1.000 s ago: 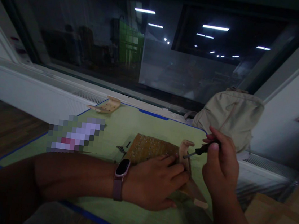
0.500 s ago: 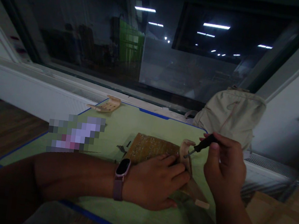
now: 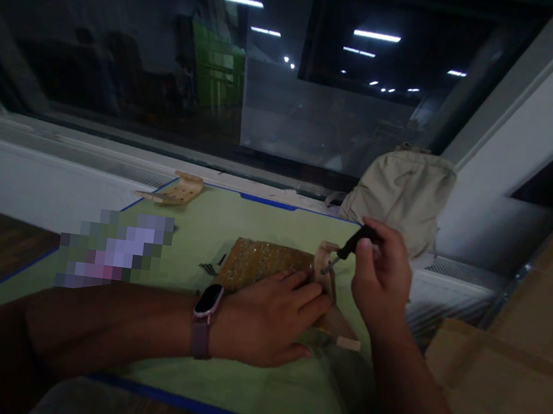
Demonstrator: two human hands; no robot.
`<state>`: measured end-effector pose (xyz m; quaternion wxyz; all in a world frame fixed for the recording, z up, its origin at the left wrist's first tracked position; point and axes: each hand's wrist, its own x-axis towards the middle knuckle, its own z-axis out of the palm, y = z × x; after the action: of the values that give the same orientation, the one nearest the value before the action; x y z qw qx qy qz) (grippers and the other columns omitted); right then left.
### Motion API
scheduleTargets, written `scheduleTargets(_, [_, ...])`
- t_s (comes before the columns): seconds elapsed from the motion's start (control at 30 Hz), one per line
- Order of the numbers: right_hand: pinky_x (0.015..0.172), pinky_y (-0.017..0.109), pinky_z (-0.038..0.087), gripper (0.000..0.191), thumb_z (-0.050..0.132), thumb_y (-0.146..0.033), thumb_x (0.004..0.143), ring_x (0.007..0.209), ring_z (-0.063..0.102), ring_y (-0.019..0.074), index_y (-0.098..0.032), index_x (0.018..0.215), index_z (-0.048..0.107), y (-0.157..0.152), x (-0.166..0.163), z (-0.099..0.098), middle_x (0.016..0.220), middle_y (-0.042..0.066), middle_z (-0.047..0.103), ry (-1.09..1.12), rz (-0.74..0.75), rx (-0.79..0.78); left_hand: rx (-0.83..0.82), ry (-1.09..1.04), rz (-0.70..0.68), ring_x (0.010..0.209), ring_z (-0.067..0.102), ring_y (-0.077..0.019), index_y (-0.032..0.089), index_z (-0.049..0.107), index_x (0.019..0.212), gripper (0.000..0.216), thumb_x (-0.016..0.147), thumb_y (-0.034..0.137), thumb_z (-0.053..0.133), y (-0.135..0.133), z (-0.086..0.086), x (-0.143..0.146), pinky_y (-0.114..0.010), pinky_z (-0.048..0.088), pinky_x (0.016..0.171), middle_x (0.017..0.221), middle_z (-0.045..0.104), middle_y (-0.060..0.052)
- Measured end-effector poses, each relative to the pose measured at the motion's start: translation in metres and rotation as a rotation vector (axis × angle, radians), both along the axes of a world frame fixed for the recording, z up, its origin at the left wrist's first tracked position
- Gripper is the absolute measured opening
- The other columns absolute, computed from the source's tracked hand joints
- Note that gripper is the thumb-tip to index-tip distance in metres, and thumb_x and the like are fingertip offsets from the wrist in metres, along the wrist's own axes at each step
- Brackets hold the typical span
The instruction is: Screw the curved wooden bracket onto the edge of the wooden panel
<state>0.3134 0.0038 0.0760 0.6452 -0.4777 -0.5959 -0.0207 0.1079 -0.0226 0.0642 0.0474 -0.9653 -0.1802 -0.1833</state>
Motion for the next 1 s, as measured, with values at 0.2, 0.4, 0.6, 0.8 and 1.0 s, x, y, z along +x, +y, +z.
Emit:
scheduleTargets(0.2, [0.078, 0.04, 0.064, 0.034, 0.068, -0.048, 0.093, 0.083, 0.074, 0.0194, -0.031, 0.122, 0.064, 0.004, -0.012, -0.004, 0.099, 0.003, 0.073, 0.071, 0.321, -0.044, -0.045, -0.01, 0.003, 0.126, 0.054, -0.0352, 0.012, 0.049, 0.134, 0.06, 0.093, 0.05, 0.073, -0.002, -0.002, -0.003, -0.05, 0.049, 0.105, 0.132, 0.059, -0.015])
scheduleTargets(0.4, [0.064, 0.031, 0.058, 0.035, 0.072, -0.051, 0.089, 0.078, 0.065, 0.0175, -0.028, 0.113, 0.063, 0.01, -0.007, -0.009, 0.09, 0.001, 0.064, 0.015, 0.142, 0.058, -0.075, 0.01, 0.001, 0.13, 0.054, -0.0366, 0.015, 0.047, 0.137, 0.06, 0.093, 0.045, 0.073, -0.002, -0.003, -0.003, -0.052, 0.045, 0.11, 0.135, 0.06, -0.015])
scheduleTargets(0.6, [0.079, 0.037, 0.062, 0.035, 0.061, -0.053, 0.096, 0.091, 0.073, 0.0192, -0.029, 0.122, 0.059, 0.012, -0.011, -0.009, 0.104, 0.004, 0.072, 0.105, 0.395, -0.024, -0.094, 0.026, 0.015, 0.131, 0.054, -0.0378, 0.013, 0.047, 0.138, 0.062, 0.091, 0.043, 0.075, -0.002, -0.002, -0.002, -0.053, 0.047, 0.111, 0.135, 0.059, -0.016])
scheduleTargets(0.8, [0.062, 0.027, 0.055, 0.041, 0.079, -0.051, 0.081, 0.074, 0.061, 0.015, -0.027, 0.108, 0.061, 0.02, -0.008, -0.016, 0.084, -0.003, 0.06, 0.213, 0.212, 0.006, -0.091, 0.036, 0.02, 0.136, 0.051, -0.0383, 0.013, 0.042, 0.144, 0.068, 0.092, 0.043, 0.074, -0.001, -0.004, -0.002, -0.055, 0.045, 0.113, 0.141, 0.057, -0.018])
scheduleTargets(1.0, [0.078, 0.036, 0.061, 0.044, 0.056, -0.06, 0.096, 0.092, 0.068, 0.0197, -0.027, 0.125, 0.062, 0.016, -0.007, -0.015, 0.104, 0.005, 0.068, 0.12, 0.298, -0.036, -0.08, 0.044, 0.025, 0.135, 0.052, -0.0371, 0.013, 0.041, 0.145, 0.066, 0.093, 0.041, 0.072, 0.0, -0.006, -0.002, -0.054, 0.045, 0.113, 0.145, 0.055, -0.018])
